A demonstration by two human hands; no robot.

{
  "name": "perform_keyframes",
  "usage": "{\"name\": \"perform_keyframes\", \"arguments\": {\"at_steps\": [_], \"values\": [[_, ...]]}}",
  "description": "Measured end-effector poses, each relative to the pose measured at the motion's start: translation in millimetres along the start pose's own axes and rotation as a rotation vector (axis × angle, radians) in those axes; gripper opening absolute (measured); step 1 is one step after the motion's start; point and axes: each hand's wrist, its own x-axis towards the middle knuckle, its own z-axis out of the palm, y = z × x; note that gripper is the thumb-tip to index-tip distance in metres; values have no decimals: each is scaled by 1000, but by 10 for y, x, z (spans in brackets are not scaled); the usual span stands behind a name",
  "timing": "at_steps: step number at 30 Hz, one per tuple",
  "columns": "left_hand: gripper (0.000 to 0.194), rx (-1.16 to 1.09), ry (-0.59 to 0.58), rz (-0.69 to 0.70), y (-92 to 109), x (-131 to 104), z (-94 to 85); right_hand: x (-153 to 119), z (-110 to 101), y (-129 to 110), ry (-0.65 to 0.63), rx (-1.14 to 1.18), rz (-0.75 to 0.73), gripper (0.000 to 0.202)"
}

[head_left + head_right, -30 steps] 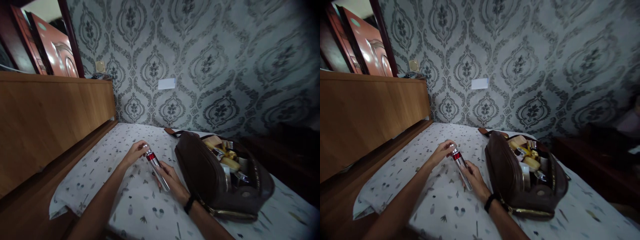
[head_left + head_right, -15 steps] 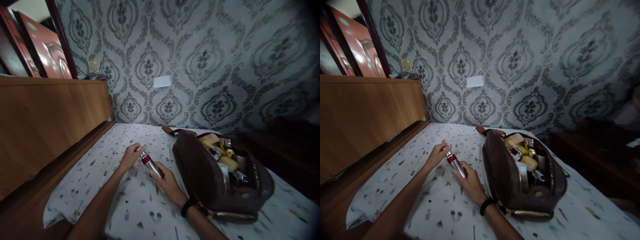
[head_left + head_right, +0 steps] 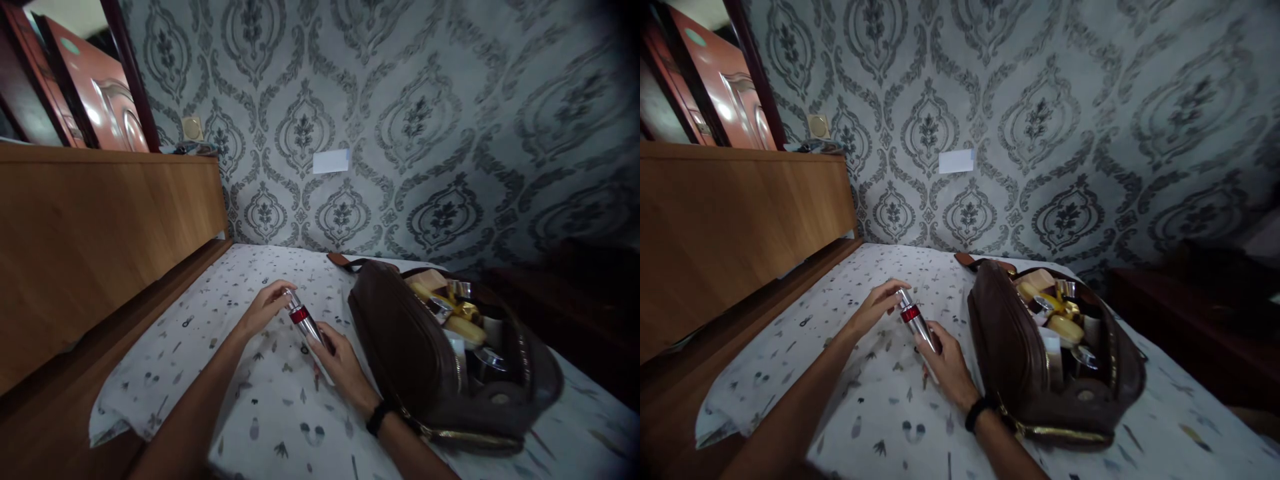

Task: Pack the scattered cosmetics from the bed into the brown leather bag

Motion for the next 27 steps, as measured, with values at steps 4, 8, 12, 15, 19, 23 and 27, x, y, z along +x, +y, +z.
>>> {"name": "perform_keyframes", "arguments": {"at_steps": [4,8,12,15,19,23,27], "values": [[40,18,0,4,-9,-8,8,-7,2,16,0,-10,0,45],[36,32,102,-3,-75,11,60,-16,1,28,-14,-11,-3,45],[37,-15,101,-36,-81,27,47,-3,0,12,-8,5,12,46],[40,-102,50,-46,-38,17,7,9,5,-12,9,38,34,48],[43,-133,52,-61,-34,10,2,8,7,-23,4,36,13,49],[43,-86,98,-66,-85,24,32,-3,5,-9,4,1,-3,49],[48,-211,53,-83,-69,19,28,-10,8,-21,-22,46,48,53]]}}
